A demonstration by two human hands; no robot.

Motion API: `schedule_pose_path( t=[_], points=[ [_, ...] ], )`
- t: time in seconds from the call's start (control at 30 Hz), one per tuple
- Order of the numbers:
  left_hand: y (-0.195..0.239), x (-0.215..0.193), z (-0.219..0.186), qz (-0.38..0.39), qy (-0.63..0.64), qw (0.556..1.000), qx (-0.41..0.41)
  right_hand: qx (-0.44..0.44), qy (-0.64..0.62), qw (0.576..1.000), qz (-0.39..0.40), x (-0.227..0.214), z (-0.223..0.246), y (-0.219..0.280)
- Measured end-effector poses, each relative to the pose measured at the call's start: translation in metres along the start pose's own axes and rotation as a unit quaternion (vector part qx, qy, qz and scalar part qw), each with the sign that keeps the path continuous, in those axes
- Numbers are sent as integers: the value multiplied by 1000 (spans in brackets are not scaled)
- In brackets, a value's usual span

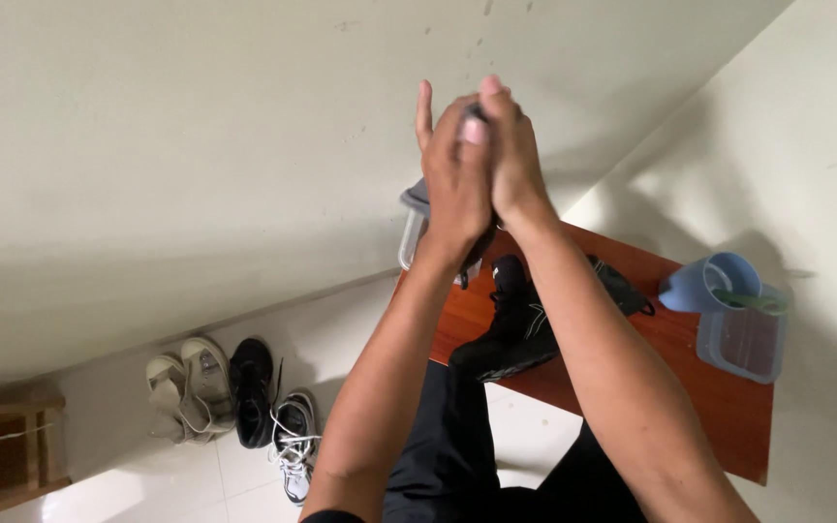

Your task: The person scrubs a black sneaker with a green brush, dips the brush in water, and wipes the shoe with a gray cloth. The person repeats the scrubbing and wiping steps on the same shoe.

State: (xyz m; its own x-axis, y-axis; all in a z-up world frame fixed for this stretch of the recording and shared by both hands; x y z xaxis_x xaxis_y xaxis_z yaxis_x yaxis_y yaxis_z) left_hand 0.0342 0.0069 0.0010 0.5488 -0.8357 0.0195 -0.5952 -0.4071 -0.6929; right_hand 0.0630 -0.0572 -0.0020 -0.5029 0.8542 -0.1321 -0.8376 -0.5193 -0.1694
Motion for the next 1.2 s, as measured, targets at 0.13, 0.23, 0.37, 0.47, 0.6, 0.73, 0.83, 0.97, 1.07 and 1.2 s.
schedule_pose_path(
  t=[0.13,0.23,0.37,0.47,0.6,0.73,0.83,0.97,1.07,1.2],
  points=[
    [1,-6,14,3,68,990,-123,-6,98,992,-79,0,-16,-21],
    [10,-7,27,-2,131,976,-171,-7,89,993,-77,4,-48,-27],
    [2,-5,47,-62,206,960,-178,-49,52,995,-72,7,-62,-44],
    [4,-3,43,-77,230,951,-192,-55,40,995,-70,4,-73,-41],
    [8,0,51,-108,266,938,-191,-89,1,995,-45,2,-78,-50],
    [18,-8,55,-106,242,947,-185,-115,-26,993,-32,-7,-75,-60],
    [26,-15,54,-2,126,982,-141,-145,-57,988,-22,-11,-68,-65],
    [22,-23,51,101,94,973,-188,-144,-177,972,59,2,-51,-48],
    [7,-23,51,75,104,972,-197,-126,-209,963,113,0,-36,-44],
    [5,-23,51,-15,199,952,-234,-144,-123,971,147,14,-35,-37]
  ],
)
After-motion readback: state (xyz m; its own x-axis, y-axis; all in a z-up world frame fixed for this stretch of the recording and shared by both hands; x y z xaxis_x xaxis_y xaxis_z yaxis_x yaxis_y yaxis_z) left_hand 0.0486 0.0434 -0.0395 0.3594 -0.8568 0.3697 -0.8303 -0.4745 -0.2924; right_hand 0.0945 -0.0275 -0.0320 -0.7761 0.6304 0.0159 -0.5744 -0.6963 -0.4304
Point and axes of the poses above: each hand's wrist, its own y-axis away from the middle knuckle, its own x-axis out of the palm, z = x × y, the point moved 2 cm from there along -y, towards the middle knuckle, and after that the axes turned 4 degrees about z, right-handed, at the moved point
